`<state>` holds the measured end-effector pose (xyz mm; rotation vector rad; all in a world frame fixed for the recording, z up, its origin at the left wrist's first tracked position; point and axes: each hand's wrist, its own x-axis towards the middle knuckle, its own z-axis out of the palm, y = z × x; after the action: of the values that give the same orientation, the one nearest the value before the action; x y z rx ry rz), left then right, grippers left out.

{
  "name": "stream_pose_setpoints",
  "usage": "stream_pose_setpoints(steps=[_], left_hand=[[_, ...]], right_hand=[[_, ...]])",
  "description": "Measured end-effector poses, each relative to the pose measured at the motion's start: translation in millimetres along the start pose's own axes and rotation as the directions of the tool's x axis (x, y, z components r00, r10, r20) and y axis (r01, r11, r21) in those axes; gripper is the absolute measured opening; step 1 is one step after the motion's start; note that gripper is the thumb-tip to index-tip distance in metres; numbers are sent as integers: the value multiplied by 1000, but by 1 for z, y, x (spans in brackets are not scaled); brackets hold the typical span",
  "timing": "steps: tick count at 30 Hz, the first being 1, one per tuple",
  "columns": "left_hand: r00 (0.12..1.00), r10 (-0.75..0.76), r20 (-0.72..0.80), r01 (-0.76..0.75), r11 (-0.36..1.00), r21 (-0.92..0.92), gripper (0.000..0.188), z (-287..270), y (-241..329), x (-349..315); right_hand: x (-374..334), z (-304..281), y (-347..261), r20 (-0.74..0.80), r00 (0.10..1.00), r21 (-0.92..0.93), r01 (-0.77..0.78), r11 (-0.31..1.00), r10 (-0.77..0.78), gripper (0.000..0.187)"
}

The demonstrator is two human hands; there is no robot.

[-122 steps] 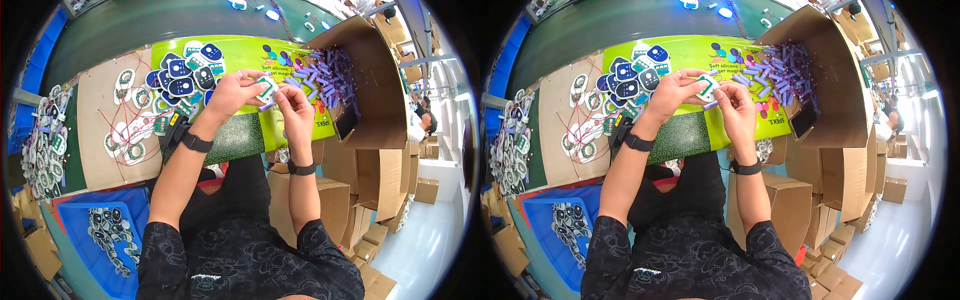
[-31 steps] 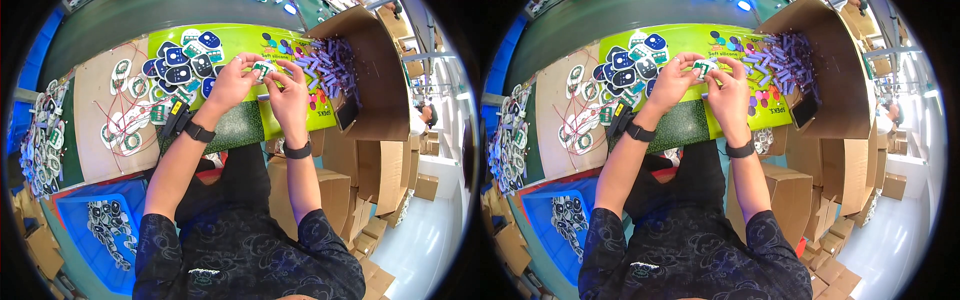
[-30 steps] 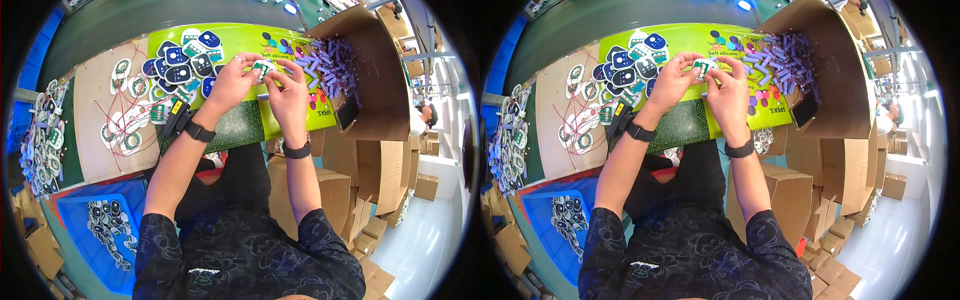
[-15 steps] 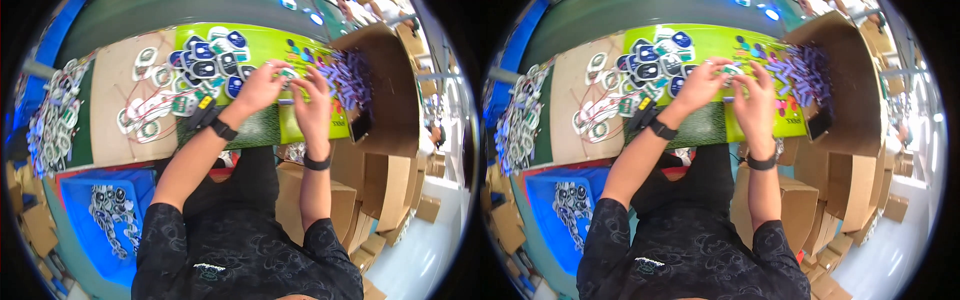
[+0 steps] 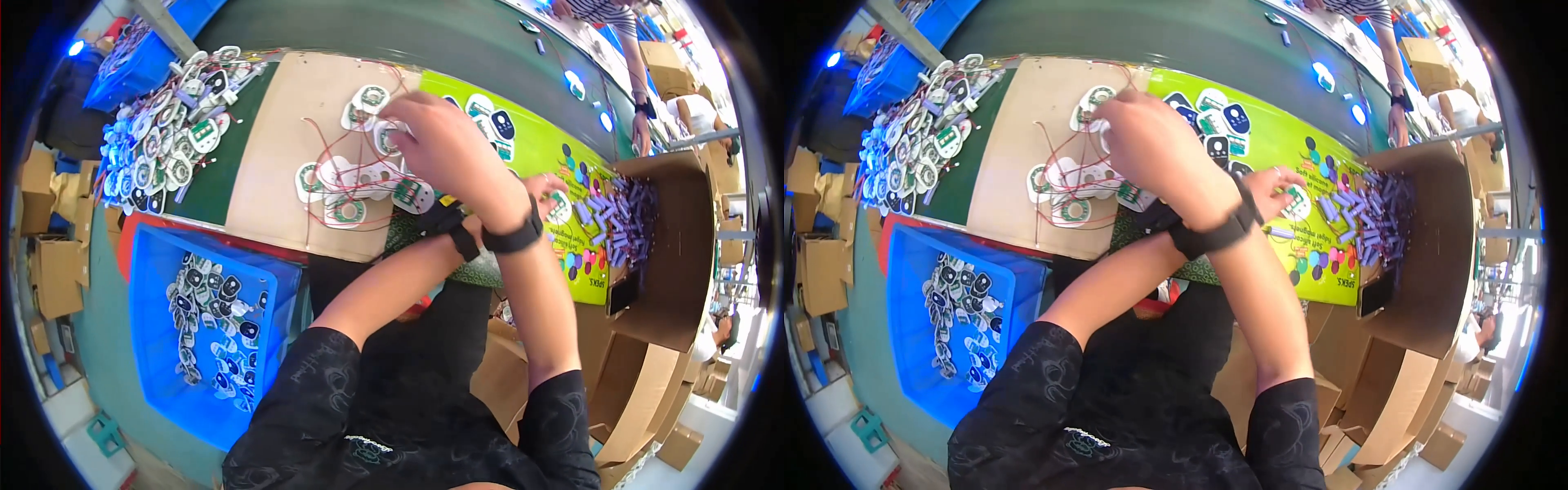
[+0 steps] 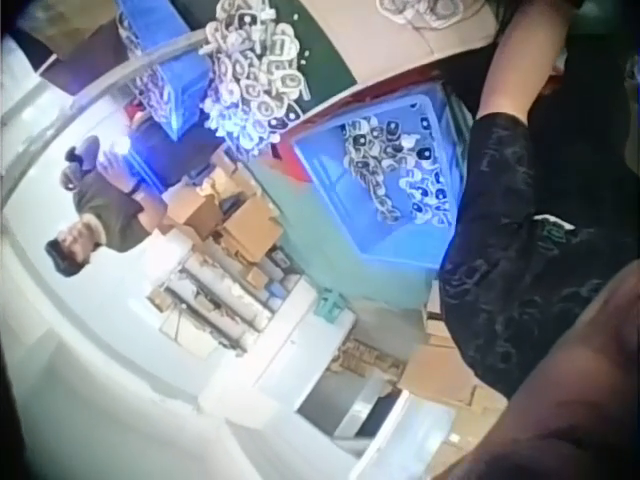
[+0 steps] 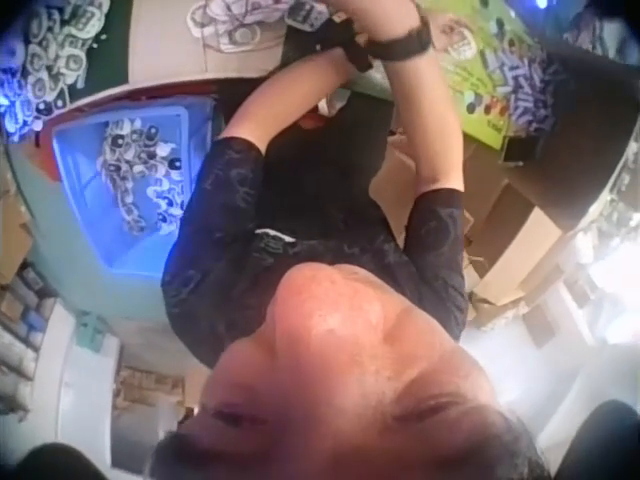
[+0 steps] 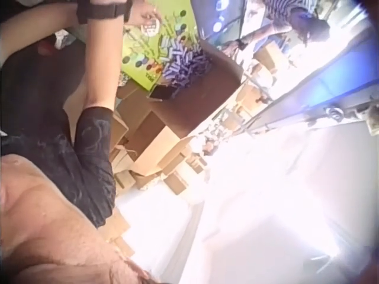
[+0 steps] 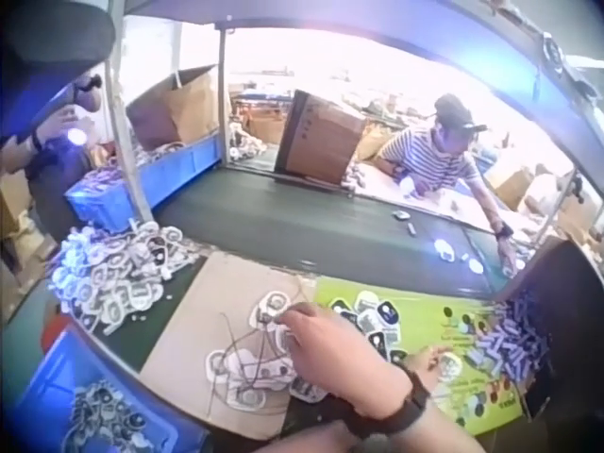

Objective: The person picks up a circuit board and a battery, connects the battery wires to the board, and places the assembled unit onto a conveyor belt, repeating the process multiple times.

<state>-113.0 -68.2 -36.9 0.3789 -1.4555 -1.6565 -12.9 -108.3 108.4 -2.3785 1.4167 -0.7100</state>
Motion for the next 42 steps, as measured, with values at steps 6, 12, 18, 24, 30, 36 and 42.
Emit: stream_pose_setpoints(steps=[6,12,18,24,30,36,42], left_hand=[[962,-105,251,80,991,109,39,4,26,0],[936,-28,352,210,845,-491,31,4,-27,6],[967,221,128,-185,952,-245,37,-2,19,-10],[977,-158,142,143,984,107,31,-17,57,5],[973,-228,34,230,969,-86,43,-27,61,-5],[959,-267,100,274,960,-61,47,-6,63,-6],[979,-205,14,203,973,106,45,-27,50,-7]], right_hand=[[54,44,44,119,992,-270,77,960,-47,56],[63,38,38,158,985,-359,-9,933,70,48],[44,-57,-10,-349,932,-398,-49,916,-102,43],[-60,-148,-14,-660,741,-392,-485,781,129,51],[-203,-91,54,-521,552,-196,-820,538,651,40],[-277,-59,61,-585,415,-146,-899,412,697,48],[-280,-65,62,-561,428,61,-832,551,708,49]])
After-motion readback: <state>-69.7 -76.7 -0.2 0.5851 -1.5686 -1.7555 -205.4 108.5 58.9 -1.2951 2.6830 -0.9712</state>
